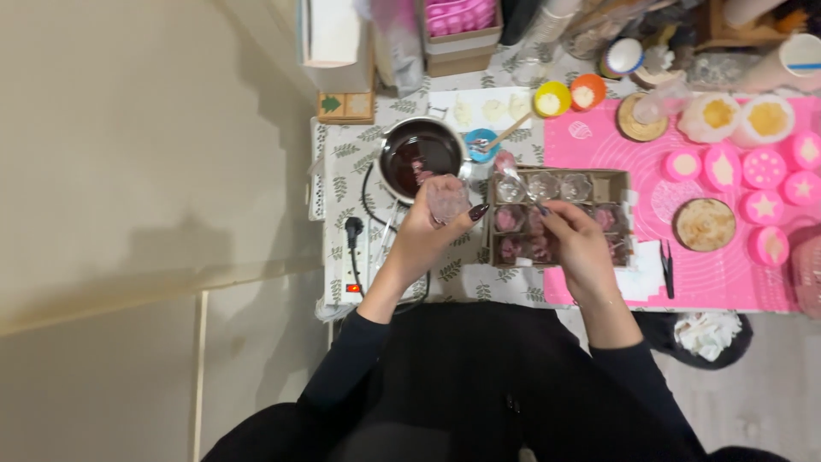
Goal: Melt and mix wax with dried flowers to prepare decorative candles.
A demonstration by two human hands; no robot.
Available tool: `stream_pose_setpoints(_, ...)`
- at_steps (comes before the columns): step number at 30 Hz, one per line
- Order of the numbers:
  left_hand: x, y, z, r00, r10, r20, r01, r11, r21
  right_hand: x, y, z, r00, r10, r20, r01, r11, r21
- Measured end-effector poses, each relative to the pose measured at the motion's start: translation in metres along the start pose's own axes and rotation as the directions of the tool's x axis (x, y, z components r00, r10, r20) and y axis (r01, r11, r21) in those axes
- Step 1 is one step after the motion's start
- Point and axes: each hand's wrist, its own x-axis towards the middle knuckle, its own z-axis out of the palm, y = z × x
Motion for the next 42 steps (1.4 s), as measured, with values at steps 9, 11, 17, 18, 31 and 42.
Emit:
stream_pose_setpoints(9,0.051,-0.030,0.100,0.984,-0.123,0.126,0.051,0.884,0.465,-0.017,0.009,-0.133,0.941,-0.115,-0.317,0.122,0.993,0.003)
stream_pose_setpoints(11,0.072,-0.052,0.123,0.989,0.022,0.147,-0.101,0.829,0.549,-0.019,0.000,-0.148,0.936,-0.121,-0.330,0.126,0.992,-0.007)
stream_pose_setpoints(17,0.123,-0.105,0.182,0.958,0.253,0.136,-0.261,0.571,0.778,-0.015,-0.016,-0.190,0.945,-0.157,-0.286,0.158,0.987,-0.019)
stream_pose_setpoints(18,0.127,-0.110,0.190,0.961,0.245,0.128,-0.246,0.544,0.803,-0.014,-0.017,-0.197,0.948,-0.160,-0.275,0.163,0.987,-0.009)
stream_pose_setpoints(31,0.070,-0.103,0.216,0.981,0.192,-0.021,-0.069,0.446,0.892,0.025,-0.049,-0.233,0.989,-0.136,-0.061,0.130,0.987,-0.092)
stream_pose_setpoints(42,0.081,-0.094,0.263,0.998,0.023,-0.062,0.062,-0.032,0.998,0.028,-0.053,-0.221,0.993,-0.106,0.055,0.111,0.990,-0.088)
